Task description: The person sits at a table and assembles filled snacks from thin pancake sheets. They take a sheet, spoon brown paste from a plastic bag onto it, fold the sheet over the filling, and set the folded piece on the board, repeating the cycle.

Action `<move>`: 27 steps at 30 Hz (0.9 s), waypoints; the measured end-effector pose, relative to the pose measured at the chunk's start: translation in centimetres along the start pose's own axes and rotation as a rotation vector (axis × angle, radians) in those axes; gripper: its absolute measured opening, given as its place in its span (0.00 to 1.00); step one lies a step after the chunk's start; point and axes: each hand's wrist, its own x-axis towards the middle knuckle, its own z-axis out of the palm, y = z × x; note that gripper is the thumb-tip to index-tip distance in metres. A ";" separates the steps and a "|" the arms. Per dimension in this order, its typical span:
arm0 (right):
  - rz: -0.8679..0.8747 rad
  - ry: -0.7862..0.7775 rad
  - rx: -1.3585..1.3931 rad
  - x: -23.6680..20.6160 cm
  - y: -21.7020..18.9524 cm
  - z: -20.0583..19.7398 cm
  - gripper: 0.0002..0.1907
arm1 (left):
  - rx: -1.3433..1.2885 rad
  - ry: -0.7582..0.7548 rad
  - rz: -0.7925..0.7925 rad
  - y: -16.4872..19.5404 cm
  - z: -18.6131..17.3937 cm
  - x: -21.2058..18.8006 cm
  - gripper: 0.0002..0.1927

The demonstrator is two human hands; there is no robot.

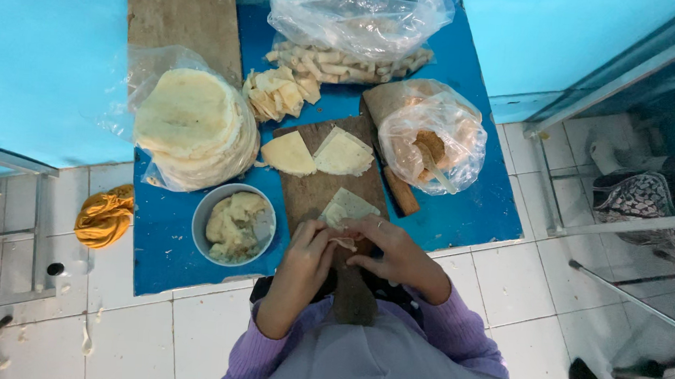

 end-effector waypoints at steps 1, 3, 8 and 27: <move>-0.082 -0.034 -0.042 0.0 0.0 -0.3 0.32 | -0.006 0.003 -0.007 -0.1 0.1 0.0 0.11; -0.087 -0.025 -0.099 0.1 -0.1 0.0 0.28 | -0.013 0.021 -0.010 -0.4 0.3 -0.1 0.10; -0.072 0.069 -0.182 0.0 0.6 1.1 0.20 | -0.029 0.085 -0.015 -0.7 0.9 -0.1 0.07; -0.092 0.033 -0.159 1.8 -0.5 -0.3 0.19 | 0.034 0.039 0.026 -0.5 0.0 0.6 0.09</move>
